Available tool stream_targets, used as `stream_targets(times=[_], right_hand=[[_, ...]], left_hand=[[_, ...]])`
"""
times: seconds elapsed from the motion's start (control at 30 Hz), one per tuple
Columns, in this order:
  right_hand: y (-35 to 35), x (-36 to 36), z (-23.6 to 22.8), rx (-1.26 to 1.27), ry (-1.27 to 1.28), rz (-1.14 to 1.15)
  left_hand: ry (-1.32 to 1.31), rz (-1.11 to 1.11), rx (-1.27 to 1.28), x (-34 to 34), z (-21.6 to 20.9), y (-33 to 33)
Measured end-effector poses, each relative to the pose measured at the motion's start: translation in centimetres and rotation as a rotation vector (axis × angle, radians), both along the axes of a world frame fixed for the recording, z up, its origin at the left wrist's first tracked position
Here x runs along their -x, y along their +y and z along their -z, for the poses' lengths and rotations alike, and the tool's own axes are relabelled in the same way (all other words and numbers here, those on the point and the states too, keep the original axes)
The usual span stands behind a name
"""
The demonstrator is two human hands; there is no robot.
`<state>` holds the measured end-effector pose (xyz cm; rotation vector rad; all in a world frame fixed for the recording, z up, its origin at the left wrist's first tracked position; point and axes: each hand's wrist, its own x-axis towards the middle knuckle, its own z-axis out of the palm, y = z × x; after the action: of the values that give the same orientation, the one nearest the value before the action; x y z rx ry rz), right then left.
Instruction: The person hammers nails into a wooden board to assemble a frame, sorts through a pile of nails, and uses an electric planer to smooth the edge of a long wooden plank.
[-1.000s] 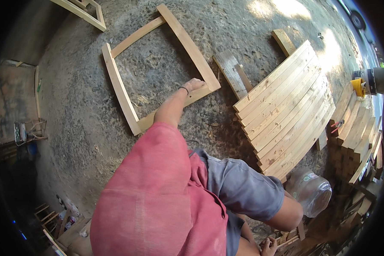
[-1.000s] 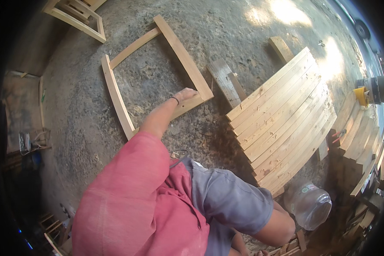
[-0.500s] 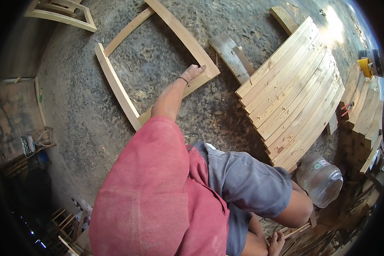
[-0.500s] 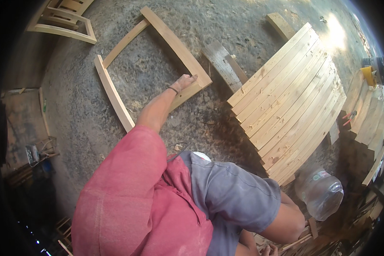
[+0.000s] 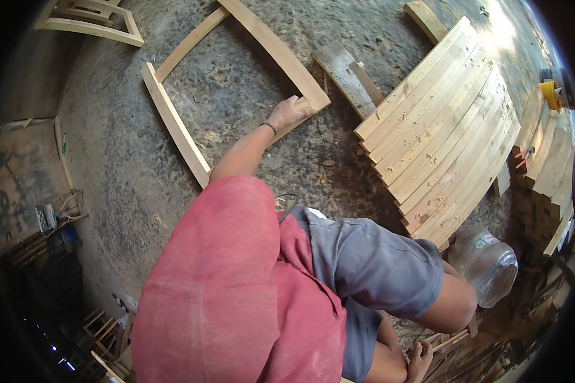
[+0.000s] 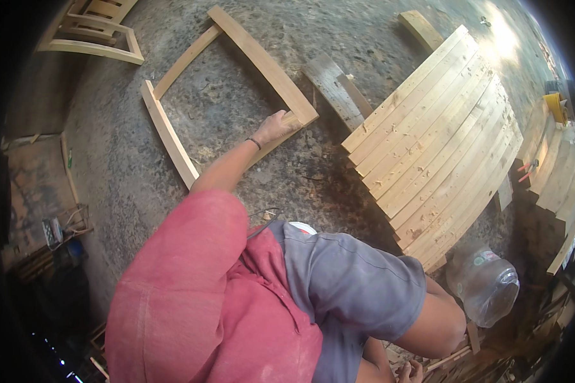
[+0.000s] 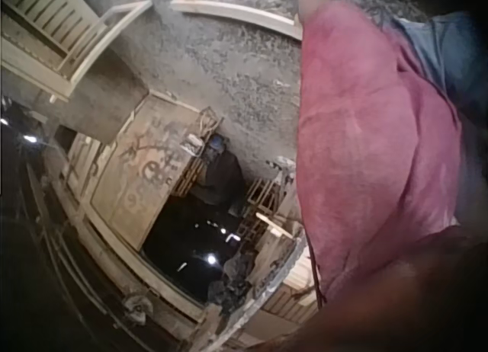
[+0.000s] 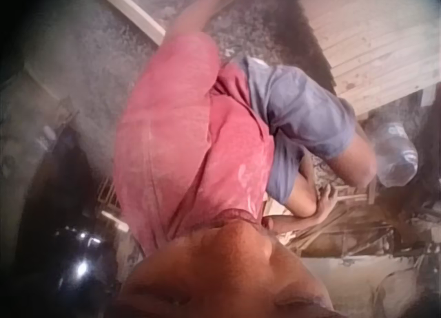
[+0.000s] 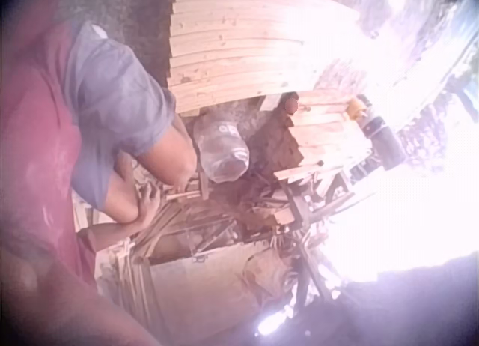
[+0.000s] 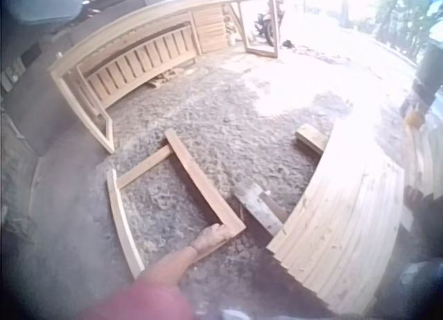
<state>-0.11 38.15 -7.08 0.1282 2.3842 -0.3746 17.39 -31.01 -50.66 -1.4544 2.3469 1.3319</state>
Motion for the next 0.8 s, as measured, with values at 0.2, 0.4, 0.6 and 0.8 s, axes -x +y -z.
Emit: stream_targets(times=[0.2, 0.4, 0.6, 0.8], right_hand=[[-0.1, 0.2, 0.0, -0.014, -0.008, -0.002], [-0.8, 0.8, 0.4, -0.036, -0.013, -0.021], [-2.0, 2.0, -0.4, -0.035, 0.081, -0.586], [2.1, 4.8, 3.1, 0.169, 0.015, -0.203]], left_hand=[[-0.152, -0.012, -0.021, 1.7, 1.7, -0.2], [-0.326, -0.136, -0.002, 3.5, -1.3, 2.4], [-0.329, -0.128, 0.119, 2.1, 0.2, 3.1], [-0.143, -0.11, 0.26, 1.7, 3.2, 2.7]])
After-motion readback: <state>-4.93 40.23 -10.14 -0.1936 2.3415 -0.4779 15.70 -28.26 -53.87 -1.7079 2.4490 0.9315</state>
